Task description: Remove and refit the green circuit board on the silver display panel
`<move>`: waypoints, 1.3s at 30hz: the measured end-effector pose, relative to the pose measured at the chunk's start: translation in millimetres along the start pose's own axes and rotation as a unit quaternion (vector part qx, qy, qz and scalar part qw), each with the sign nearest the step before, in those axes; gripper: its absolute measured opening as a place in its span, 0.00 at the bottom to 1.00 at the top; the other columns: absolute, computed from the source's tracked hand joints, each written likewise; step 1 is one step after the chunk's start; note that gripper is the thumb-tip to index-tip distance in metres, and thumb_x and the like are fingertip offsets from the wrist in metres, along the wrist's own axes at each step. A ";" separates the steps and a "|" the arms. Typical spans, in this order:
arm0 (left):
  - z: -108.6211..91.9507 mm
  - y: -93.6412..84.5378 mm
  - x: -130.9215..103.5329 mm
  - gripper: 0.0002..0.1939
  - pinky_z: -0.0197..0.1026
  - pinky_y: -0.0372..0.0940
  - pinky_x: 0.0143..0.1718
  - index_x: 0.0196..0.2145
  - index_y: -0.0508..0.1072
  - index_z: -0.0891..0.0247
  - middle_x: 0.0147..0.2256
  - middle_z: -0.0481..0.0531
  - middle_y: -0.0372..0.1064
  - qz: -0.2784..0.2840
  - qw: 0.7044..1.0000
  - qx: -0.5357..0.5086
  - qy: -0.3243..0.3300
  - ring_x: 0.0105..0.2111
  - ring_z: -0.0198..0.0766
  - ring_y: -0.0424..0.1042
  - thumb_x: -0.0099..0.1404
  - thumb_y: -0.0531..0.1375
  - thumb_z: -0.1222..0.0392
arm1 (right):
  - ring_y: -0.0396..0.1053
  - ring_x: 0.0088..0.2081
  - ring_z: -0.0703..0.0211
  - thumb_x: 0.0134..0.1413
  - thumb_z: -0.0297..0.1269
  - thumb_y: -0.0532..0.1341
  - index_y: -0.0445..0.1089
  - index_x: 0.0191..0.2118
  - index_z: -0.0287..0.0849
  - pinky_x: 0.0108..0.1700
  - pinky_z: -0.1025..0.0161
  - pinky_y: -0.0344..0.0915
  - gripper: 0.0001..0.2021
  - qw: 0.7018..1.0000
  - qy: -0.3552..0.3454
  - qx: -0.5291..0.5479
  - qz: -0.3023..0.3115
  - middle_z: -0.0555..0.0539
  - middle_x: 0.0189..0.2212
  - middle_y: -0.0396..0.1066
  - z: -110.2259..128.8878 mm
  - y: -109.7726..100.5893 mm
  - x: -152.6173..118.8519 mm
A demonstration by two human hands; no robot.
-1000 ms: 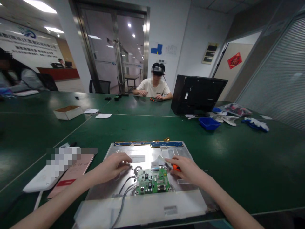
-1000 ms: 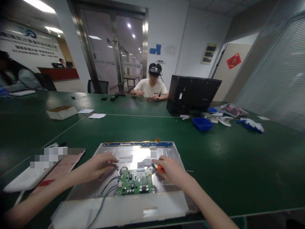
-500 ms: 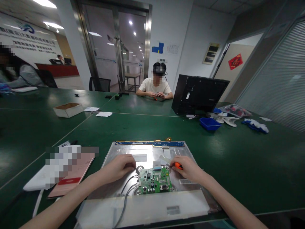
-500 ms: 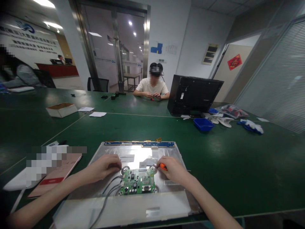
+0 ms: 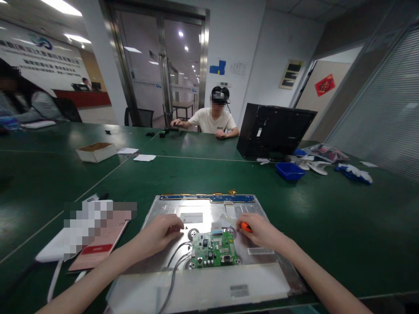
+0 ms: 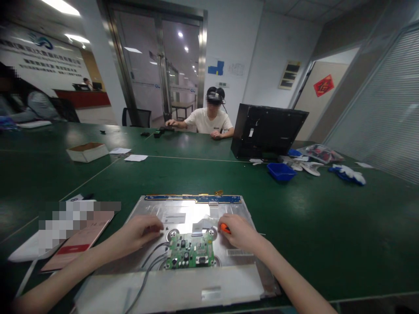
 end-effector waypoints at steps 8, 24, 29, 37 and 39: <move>-23.1 3.4 -11.5 0.03 0.36 0.59 0.31 0.32 0.73 0.64 0.30 0.50 0.69 0.037 0.999 -0.033 0.013 0.29 0.36 0.67 0.62 0.58 0.65 | 0.69 0.39 0.55 0.52 0.25 0.56 0.69 0.40 0.42 0.40 0.62 0.60 0.10 1.000 0.001 -0.004 0.002 0.46 0.37 0.73 0.6 -2.0 2.5; -29.8 24.6 -8.9 0.08 0.38 0.62 0.37 0.37 0.76 0.60 0.35 0.51 0.70 0.057 0.995 -0.057 0.064 0.37 0.38 0.69 0.64 0.57 0.68 | 0.69 0.36 0.57 0.54 0.26 0.57 0.71 0.35 0.42 0.38 0.63 0.59 0.07 0.999 -0.008 -0.049 0.010 0.48 0.34 0.73 15.0 -3.1 12.9; -31.9 27.7 -8.7 0.09 0.38 0.63 0.38 0.35 0.76 0.61 0.35 0.52 0.71 0.049 0.994 -0.053 0.080 0.37 0.39 0.68 0.66 0.56 0.67 | 0.68 0.36 0.59 0.54 0.26 0.58 0.71 0.36 0.42 0.36 0.65 0.57 0.06 0.997 -0.046 -0.060 0.010 0.48 0.35 0.73 46.0 -5.4 34.0; -28.7 28.3 -9.3 0.08 0.38 0.62 0.38 0.34 0.75 0.61 0.34 0.52 0.71 0.031 0.996 -0.046 0.065 0.37 0.39 0.68 0.63 0.56 0.69 | 0.67 0.35 0.60 0.49 0.25 0.60 0.71 0.34 0.43 0.31 0.66 0.52 0.08 0.987 -0.125 -0.093 0.035 0.49 0.35 0.73 93.5 16.8 83.5; -25.8 28.1 -9.5 0.07 0.38 0.62 0.38 0.33 0.75 0.61 0.34 0.51 0.71 0.031 0.997 -0.049 0.050 0.37 0.39 0.68 0.62 0.58 0.69 | 0.66 0.35 0.60 0.50 0.28 0.60 0.71 0.35 0.43 0.31 0.66 0.52 0.07 0.984 -0.140 -0.098 0.042 0.49 0.35 0.73 101.9 23.4 93.8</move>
Point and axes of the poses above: each hand's wrist, its own x-axis towards the middle knuckle, its own y-axis out of the palm, z = x × y, the point moved 9 cm from there along x, towards the middle knuckle
